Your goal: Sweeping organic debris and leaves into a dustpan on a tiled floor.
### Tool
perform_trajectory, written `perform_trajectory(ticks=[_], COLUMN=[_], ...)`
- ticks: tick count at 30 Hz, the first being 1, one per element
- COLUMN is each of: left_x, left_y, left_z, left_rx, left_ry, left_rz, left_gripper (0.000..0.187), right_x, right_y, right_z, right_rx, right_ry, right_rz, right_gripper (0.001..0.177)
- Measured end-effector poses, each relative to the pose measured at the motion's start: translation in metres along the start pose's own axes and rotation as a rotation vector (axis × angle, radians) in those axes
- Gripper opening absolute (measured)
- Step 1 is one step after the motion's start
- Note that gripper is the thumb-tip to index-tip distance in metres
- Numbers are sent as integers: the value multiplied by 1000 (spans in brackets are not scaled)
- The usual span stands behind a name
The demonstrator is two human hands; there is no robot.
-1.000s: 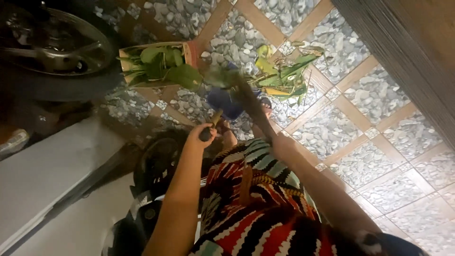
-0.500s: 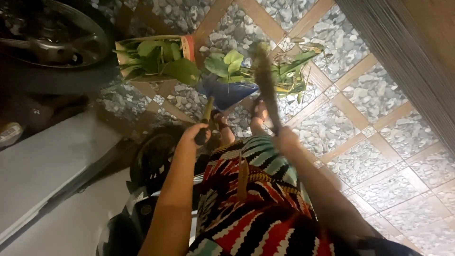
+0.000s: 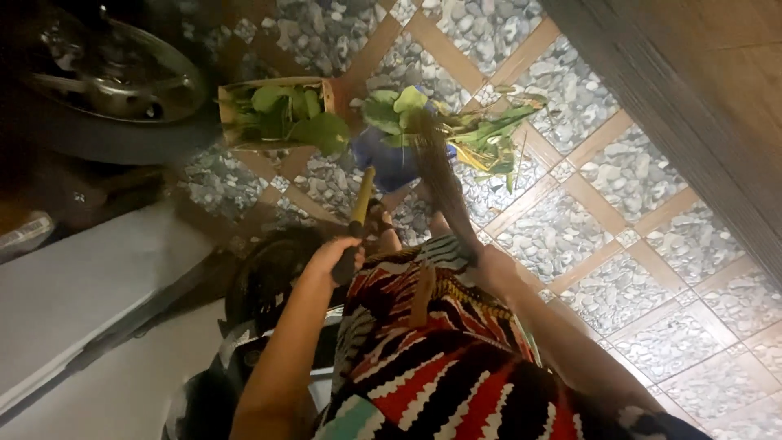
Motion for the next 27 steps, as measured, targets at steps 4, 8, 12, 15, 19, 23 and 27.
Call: perform_trajectory(ticks=[4,8,12,15,19,23,27], left_x=[-50,-71,-120,-156,-199,-217,-187], left_y=[4,9,25,42,64,82,103], left_z=[3,-24,-32,-55,-101,-161,-194], left_rx=[134,36,-55,-74,-118,-73,104], left_ry=[-110,-206,-379,-392,-335,-205,-98], left_rz=[51,96,98,165,230,338,488], left_gripper=[20,22,25,30,31,27,31], right_x=[-57,-101,-143,-147,-144,-127,-51], right_y=[-20,-41,-80,-101,-155,-220,-256], right_z=[-35,-44,-60,-56,-56,-43,-6], right_rx=[38,22,93,102,5,-33,-136], right_ry=[141,144,219,274,296,237,251], right_rz=[-68,-3,-47,-98,-224,-280,-380], right_gripper=[57,53,62,77,84,87,73])
Point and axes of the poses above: each hand's wrist, its own x-axis towards the middle knuckle, its own z-axis out of the palm, y = z × x, the point moved 10 cm from there along x, towards the middle knuckle, and after that the axes turned 1 degree about z, right-handed, at the moved point
